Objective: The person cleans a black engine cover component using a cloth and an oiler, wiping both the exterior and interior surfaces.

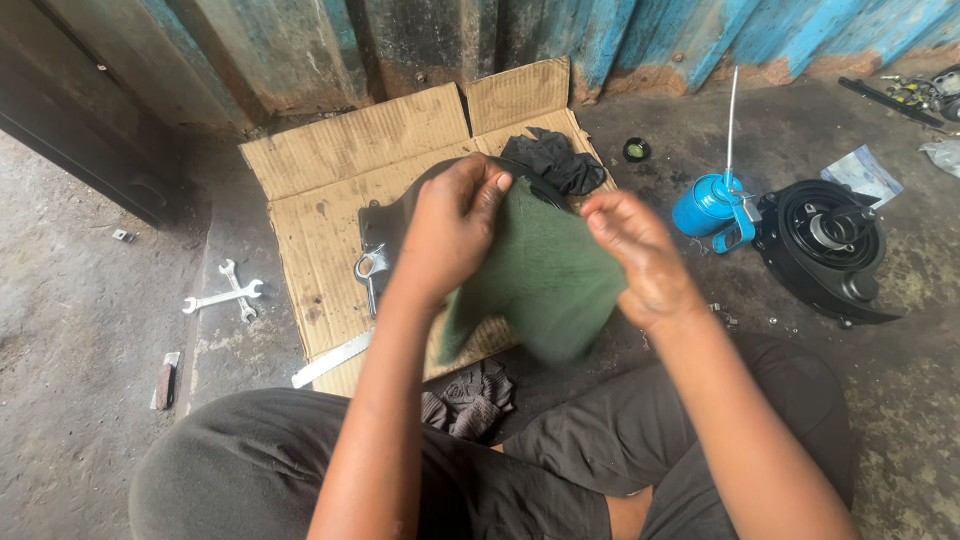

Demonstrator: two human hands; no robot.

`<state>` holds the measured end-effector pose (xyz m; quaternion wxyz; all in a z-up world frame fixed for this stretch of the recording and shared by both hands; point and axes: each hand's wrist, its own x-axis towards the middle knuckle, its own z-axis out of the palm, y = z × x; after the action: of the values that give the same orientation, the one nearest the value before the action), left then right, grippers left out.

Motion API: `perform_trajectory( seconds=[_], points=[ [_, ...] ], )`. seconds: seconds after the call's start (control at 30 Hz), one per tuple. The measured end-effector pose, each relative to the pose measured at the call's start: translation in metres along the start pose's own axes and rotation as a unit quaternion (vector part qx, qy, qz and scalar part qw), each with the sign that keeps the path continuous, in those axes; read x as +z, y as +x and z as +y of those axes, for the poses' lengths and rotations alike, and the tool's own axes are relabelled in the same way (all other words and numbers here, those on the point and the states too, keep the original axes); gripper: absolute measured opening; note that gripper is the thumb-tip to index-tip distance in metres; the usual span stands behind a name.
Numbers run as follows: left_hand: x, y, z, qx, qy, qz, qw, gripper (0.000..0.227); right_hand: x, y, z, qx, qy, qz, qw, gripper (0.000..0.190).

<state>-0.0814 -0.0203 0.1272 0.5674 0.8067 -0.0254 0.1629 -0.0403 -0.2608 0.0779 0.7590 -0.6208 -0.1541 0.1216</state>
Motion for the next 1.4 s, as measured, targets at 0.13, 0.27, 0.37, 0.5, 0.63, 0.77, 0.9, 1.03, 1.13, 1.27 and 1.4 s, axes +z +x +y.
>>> perform_trajectory(
  seconds=[0.13, 0.27, 0.37, 0.5, 0.63, 0.77, 0.9, 1.03, 1.13, 1.27, 1.4],
  points=[
    [-0.023, 0.004, 0.003, 0.014, 0.009, -0.104, 0.994, 0.022, -0.020, 0.016, -0.029, -0.034, -0.208, -0.093, 0.973, 0.028],
    [-0.039, 0.005, -0.006, -0.047, -0.081, -0.135, 0.986, 0.017, -0.032, 0.026, -0.037, 0.029, -0.442, -0.154, 0.883, 0.022],
    [-0.039, 0.003, -0.007, -0.074, -0.060, -0.113, 0.989, 0.017, -0.037, 0.017, -0.035, 0.013, -0.255, -0.185, 0.949, 0.033],
    [-0.028, 0.005, -0.011, -0.021, -0.179, -0.174, 0.968, 0.018, -0.027, 0.006, -0.049, -0.023, 0.082, -0.208, 0.975, 0.038],
    [-0.005, 0.008, -0.020, -0.003, -0.253, -0.166, 0.953, 0.020, 0.001, -0.002, -0.040, -0.027, 0.036, -0.109, 0.993, 0.038],
    [0.007, 0.011, -0.036, -0.016, -0.111, -0.156, 0.981, 0.022, 0.025, -0.009, -0.013, -0.016, -0.036, -0.050, 0.998, 0.038],
    [0.008, 0.006, -0.045, -0.051, -0.072, -0.136, 0.987, 0.025, 0.044, -0.009, 0.003, -0.005, -0.063, -0.047, 0.997, 0.039],
    [0.004, 0.014, -0.055, -0.021, -0.077, -0.066, 0.995, 0.025, 0.047, -0.005, 0.005, -0.010, -0.101, -0.048, 0.994, 0.040],
    [-0.007, 0.020, -0.078, -0.037, -0.143, 0.031, 0.989, 0.023, 0.037, 0.001, 0.004, -0.018, -0.155, -0.051, 0.986, 0.040],
    [-0.023, 0.025, -0.125, -0.064, -0.111, 0.179, 0.975, 0.018, 0.025, 0.010, 0.006, -0.026, -0.263, -0.065, 0.962, 0.041],
    [-0.016, 0.024, -0.168, -0.155, -0.051, 0.241, 0.957, 0.022, 0.014, 0.031, 0.004, -0.039, -0.393, -0.075, 0.915, 0.042]
  ],
)
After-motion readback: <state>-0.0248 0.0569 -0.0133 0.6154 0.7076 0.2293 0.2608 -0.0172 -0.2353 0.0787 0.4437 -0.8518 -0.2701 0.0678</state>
